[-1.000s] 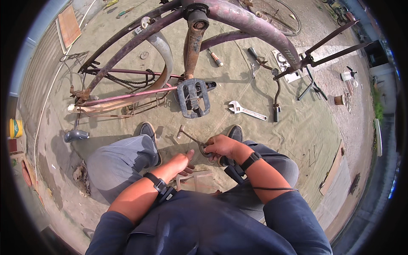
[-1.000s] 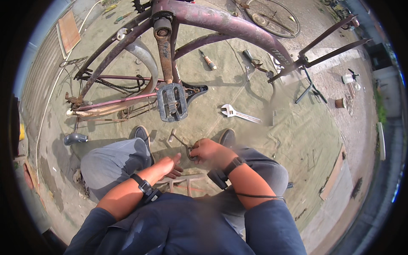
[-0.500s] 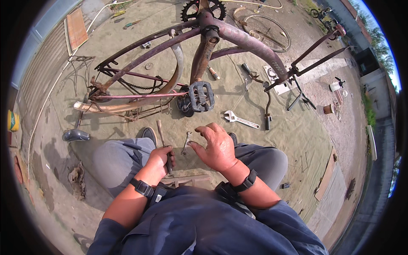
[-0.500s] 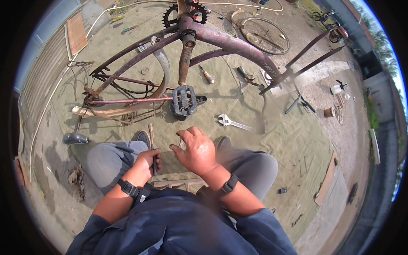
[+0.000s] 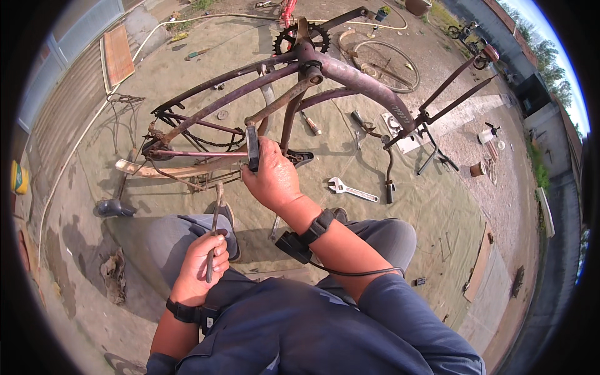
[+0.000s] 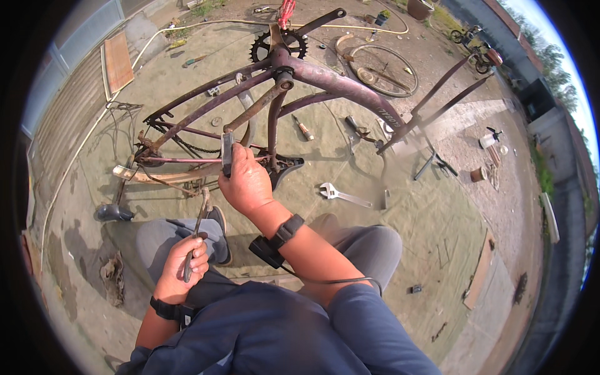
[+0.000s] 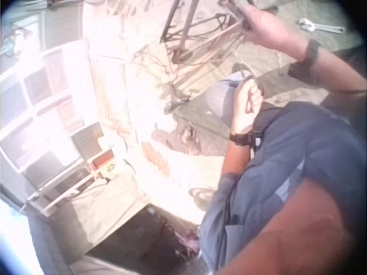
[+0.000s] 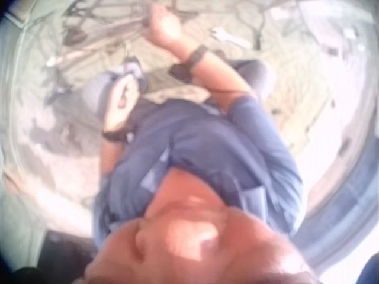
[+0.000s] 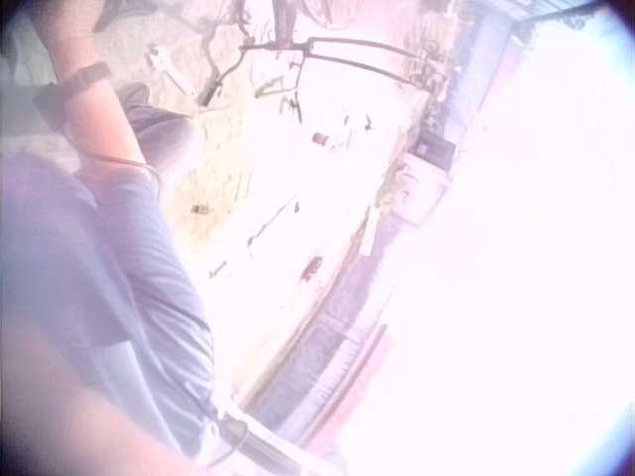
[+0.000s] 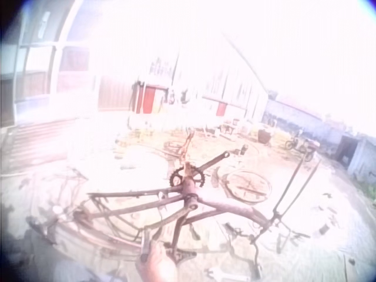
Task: The person removes a bicycle pedal from the crank arm using a wrench and a hammer, then attempts to reattach it. The person uses a wrench to loosen the pedal and a hammer to tap the pedal and crank arm during removal and reattachment.
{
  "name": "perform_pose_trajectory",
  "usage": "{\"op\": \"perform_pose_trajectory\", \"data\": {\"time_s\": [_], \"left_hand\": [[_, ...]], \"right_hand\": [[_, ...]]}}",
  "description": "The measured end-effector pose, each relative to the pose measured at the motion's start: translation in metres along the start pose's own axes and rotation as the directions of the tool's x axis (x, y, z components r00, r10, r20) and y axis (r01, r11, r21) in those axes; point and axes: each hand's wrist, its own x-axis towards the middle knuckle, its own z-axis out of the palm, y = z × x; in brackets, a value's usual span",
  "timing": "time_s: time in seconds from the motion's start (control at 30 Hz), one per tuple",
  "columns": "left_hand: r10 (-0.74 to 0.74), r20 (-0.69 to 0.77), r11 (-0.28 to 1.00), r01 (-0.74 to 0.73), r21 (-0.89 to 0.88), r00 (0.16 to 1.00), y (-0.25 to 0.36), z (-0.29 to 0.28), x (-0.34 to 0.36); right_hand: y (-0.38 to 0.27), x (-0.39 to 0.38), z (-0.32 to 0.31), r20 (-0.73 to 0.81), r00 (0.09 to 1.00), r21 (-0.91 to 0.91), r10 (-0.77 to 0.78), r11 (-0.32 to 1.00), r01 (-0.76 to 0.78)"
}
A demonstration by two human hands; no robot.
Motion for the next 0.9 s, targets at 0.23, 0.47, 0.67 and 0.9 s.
{"op": "perform_pose_trajectory", "data": {"time_s": [0.23, 0.47, 0.67, 0.9], "left_hand": [[0.183, 0.062, 0.979, -0.187, 0.081, 0.981, 0.009, 0.002, -0.049], [0.345, 0.014, 0.766, -0.29, 0.573, 0.938, 0.014, 0.019, -0.047], [0.468, 0.239, 0.42, -0.452, 0.787, 0.851, 0.06, 0.058, -0.033], [0.61, 0.574, -0.166, -0.621, 0.766, 0.546, 0.129, 0.194, -0.038]], "right_hand": [[-0.105, 0.046, -0.06, -0.312, 0.944, 0.342, -0.11, 0.914, 0.22], [-0.08, 0.069, -0.199, -0.281, 0.956, 0.858, 0.085, 0.468, 0.21], [-0.043, 0.059, -0.241, -0.156, 0.981, 0.92, 0.114, 0.379, 0.102], [-0.041, 0.061, -0.228, -0.123, 0.988, 0.99, 0.089, 0.075, 0.117]]}}
